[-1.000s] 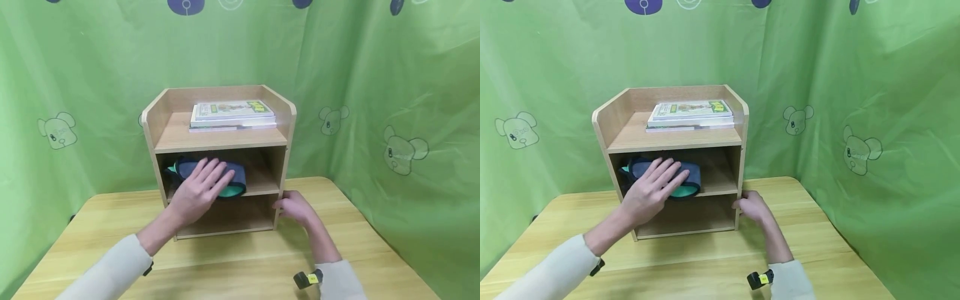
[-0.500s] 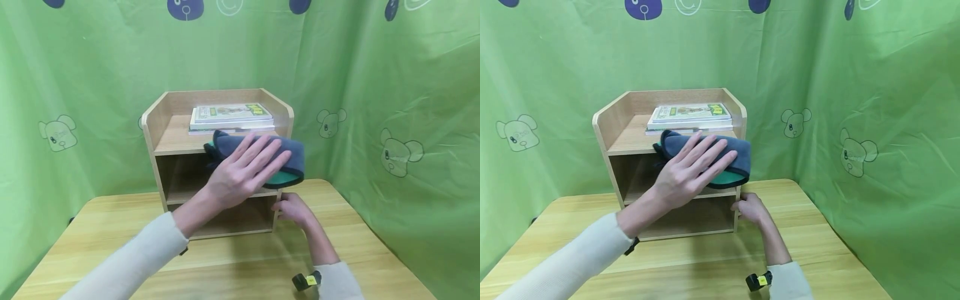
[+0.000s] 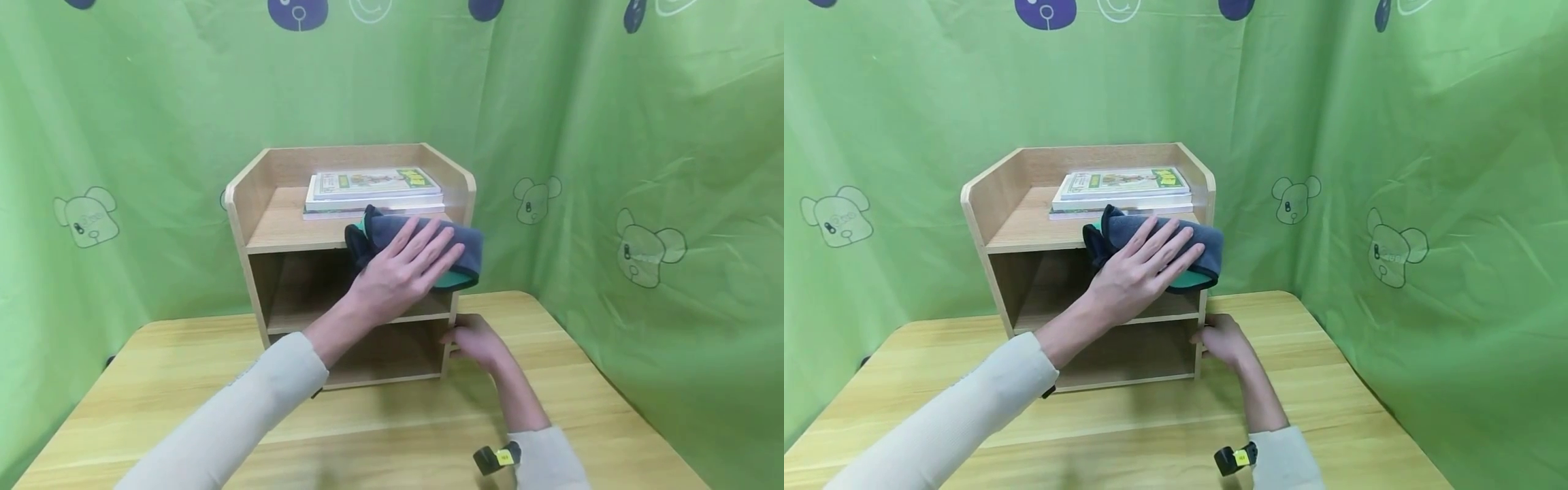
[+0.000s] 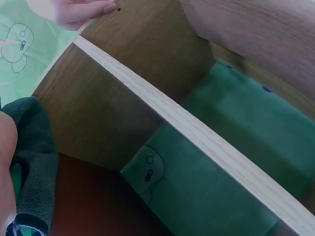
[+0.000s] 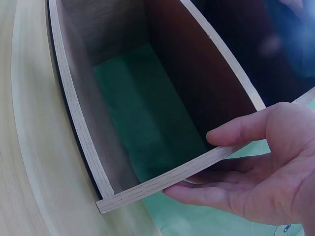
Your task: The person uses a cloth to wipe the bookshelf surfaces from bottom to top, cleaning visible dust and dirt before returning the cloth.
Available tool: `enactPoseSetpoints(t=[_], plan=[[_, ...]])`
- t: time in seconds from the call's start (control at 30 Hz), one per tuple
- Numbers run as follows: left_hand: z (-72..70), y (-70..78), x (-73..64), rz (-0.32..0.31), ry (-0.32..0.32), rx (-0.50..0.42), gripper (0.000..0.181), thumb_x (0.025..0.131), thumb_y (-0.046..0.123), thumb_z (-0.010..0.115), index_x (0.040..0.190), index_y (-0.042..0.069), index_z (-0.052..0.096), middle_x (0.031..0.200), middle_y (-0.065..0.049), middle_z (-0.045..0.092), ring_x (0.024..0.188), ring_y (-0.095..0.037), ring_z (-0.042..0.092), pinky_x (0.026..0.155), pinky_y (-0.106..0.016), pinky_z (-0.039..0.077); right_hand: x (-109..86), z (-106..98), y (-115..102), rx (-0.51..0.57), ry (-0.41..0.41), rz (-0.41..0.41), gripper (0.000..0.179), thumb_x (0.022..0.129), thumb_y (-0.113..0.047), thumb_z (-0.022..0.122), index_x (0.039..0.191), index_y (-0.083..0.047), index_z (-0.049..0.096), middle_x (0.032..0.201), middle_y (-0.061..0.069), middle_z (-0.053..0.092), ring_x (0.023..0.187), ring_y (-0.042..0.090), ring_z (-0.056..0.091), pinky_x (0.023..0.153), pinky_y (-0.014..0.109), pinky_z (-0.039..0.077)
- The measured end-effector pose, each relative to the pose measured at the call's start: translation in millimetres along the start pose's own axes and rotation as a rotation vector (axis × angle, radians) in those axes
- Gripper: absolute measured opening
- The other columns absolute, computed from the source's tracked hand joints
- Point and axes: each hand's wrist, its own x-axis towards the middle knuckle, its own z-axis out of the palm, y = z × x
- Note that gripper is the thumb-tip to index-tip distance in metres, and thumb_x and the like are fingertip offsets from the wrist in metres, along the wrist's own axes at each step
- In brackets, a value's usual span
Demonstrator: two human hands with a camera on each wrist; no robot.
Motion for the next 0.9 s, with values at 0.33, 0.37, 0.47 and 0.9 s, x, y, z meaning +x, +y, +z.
enactPoseSetpoints(t=[0.33,0.37,0.47,0.9], plan=[[-12.7,-18.8,-32.5,-0.010,0.020,-0.044,0.041,0.103,0.007,0.044,0.140,0.009,0.061,0.144,-0.015,0.060,0.137,-0.033,0.054,0.118,-0.049,0.037,1.9,-2.9,3.0,-0.030,-0.021,0.010,0.049,0.088,0.000,0.058,0.133,0.019,0.050,0.130,0.037,0.056,0.114,0.045,0.062,0.092,0.052,0.057],[-14.6,-21.5,-38.1,-0.012,0.026,-0.043,0.041,0.102,0.008,0.044,0.140,0.009,0.062,0.144,-0.015,0.060,0.136,-0.033,0.055,0.117,-0.049,0.037,2.3,-3.1,3.2,-0.031,-0.020,0.015,0.050,0.088,0.000,0.059,0.133,0.019,0.050,0.130,0.038,0.056,0.114,0.046,0.062,0.092,0.052,0.057],[-21.7,-30.4,-56.8,-0.013,0.036,-0.034,0.041,0.102,0.007,0.044,0.138,0.009,0.063,0.143,-0.015,0.061,0.135,-0.033,0.056,0.116,-0.048,0.040,2.8,-2.5,2.8,-0.031,-0.021,0.022,0.054,0.087,-0.002,0.061,0.134,0.021,0.048,0.133,0.039,0.054,0.118,0.049,0.060,0.093,0.050,0.056],[-58.8,-63.9,-123.3,-0.093,0.025,-0.036,0.040,0.102,-0.001,0.047,0.136,0.009,0.065,0.139,-0.016,0.063,0.130,-0.035,0.060,0.109,-0.057,0.044,0.7,0.2,-0.9,-0.039,-0.053,0.017,0.060,0.089,-0.003,0.061,0.140,0.022,0.040,0.139,0.040,0.048,0.124,0.052,0.055,0.097,0.052,0.054]])
